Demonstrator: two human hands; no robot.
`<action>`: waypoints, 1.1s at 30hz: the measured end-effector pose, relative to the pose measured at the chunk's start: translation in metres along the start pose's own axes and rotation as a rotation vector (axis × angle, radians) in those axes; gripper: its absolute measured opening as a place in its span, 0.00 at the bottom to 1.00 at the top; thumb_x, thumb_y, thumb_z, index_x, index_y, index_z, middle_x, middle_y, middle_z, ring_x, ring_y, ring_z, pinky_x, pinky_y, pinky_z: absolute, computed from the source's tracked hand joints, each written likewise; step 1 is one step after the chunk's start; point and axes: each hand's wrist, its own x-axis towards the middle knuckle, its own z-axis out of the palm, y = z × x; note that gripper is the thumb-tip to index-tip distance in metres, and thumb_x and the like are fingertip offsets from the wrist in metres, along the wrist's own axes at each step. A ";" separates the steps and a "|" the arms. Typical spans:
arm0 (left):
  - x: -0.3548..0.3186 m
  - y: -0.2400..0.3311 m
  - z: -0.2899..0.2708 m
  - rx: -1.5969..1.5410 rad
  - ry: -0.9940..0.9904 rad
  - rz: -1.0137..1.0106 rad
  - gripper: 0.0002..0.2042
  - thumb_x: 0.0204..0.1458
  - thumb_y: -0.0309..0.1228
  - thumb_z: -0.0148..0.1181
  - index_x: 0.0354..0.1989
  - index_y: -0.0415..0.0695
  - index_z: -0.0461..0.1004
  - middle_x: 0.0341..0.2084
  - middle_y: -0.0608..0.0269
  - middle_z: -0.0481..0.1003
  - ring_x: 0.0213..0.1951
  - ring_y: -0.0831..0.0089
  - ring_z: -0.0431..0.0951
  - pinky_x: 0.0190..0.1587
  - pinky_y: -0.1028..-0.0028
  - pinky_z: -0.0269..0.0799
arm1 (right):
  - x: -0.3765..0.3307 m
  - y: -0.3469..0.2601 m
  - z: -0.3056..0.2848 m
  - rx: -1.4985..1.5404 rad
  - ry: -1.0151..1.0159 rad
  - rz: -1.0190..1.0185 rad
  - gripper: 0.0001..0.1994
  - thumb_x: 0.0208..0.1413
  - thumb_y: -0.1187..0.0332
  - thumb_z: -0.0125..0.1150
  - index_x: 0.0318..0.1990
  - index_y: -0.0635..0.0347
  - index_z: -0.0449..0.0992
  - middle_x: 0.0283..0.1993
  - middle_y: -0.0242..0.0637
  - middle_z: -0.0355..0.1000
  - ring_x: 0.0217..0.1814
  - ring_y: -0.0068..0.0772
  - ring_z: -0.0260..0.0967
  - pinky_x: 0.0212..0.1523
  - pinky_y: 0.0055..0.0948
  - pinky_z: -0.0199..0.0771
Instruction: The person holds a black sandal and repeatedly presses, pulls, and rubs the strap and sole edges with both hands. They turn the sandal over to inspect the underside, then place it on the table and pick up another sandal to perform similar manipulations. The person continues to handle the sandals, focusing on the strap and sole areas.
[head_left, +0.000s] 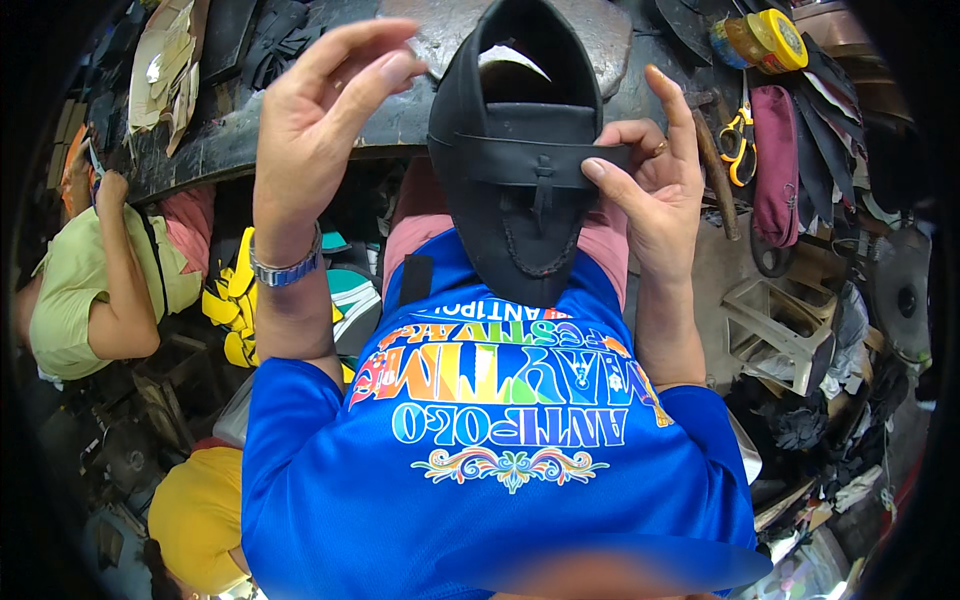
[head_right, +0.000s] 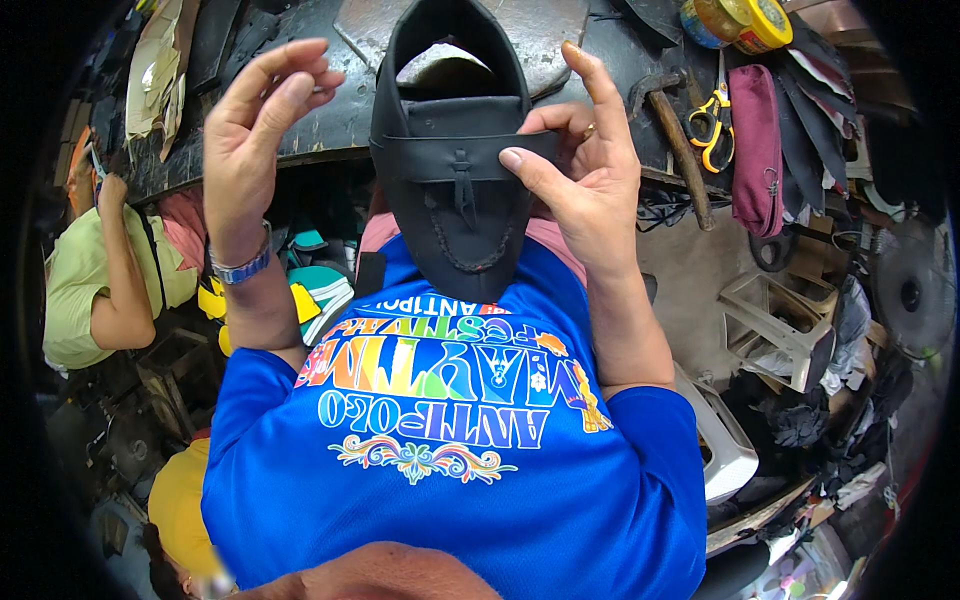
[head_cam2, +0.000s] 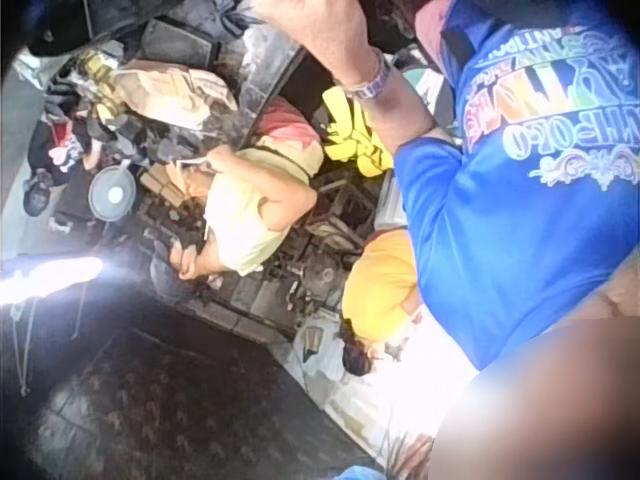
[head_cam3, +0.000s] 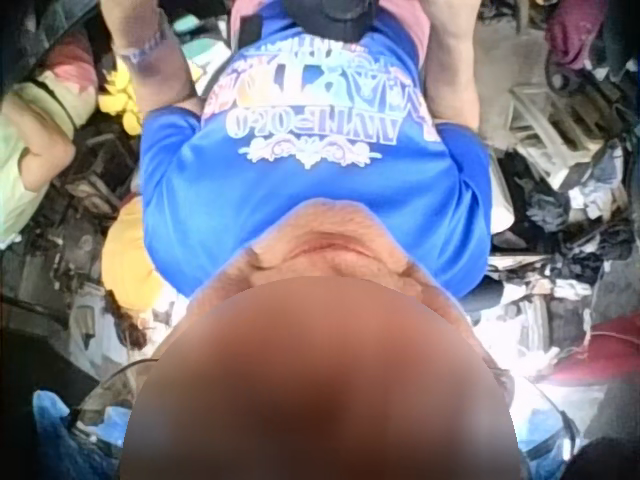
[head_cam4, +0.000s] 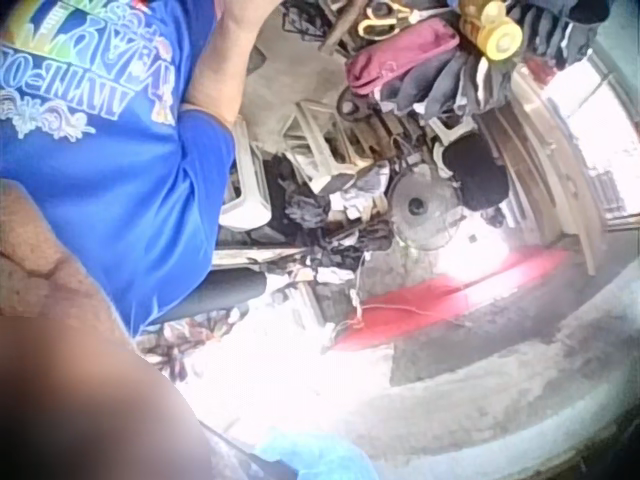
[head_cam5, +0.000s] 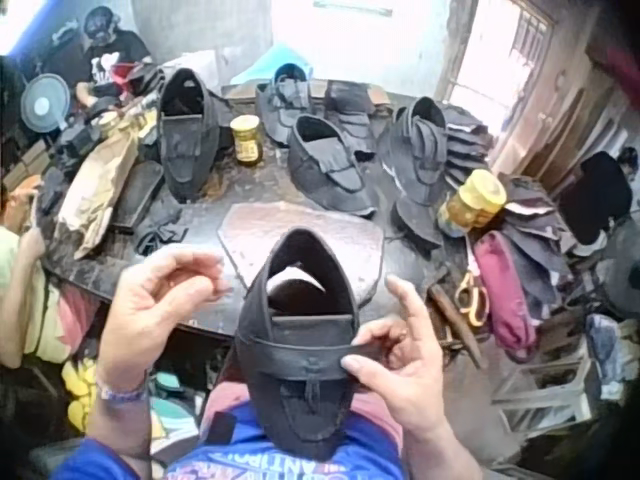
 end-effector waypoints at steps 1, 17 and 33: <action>0.005 0.010 0.003 0.049 -0.106 0.043 0.15 0.62 0.29 0.57 0.54 0.36 0.75 0.45 0.57 0.78 0.48 0.72 0.79 0.51 0.75 0.74 | 0.000 0.002 0.003 0.009 0.000 0.008 0.44 0.49 0.84 0.65 0.73 0.58 0.51 0.41 0.36 0.72 0.43 0.21 0.72 0.47 0.21 0.74; 0.058 -0.004 0.053 0.399 -0.750 -0.087 0.11 0.62 0.30 0.56 0.45 0.34 0.73 0.34 0.58 0.77 0.37 0.75 0.76 0.43 0.74 0.73 | 0.004 0.022 0.003 0.304 0.080 0.006 0.45 0.53 0.86 0.62 0.74 0.53 0.42 0.42 0.44 0.75 0.43 0.25 0.74 0.51 0.25 0.76; 0.046 -0.001 0.053 0.465 -0.652 -0.124 0.15 0.58 0.35 0.65 0.44 0.33 0.76 0.31 0.62 0.76 0.36 0.82 0.73 0.40 0.78 0.72 | 0.009 0.033 0.007 0.411 0.072 0.059 0.43 0.53 0.88 0.59 0.74 0.56 0.43 0.43 0.47 0.75 0.45 0.29 0.76 0.52 0.27 0.78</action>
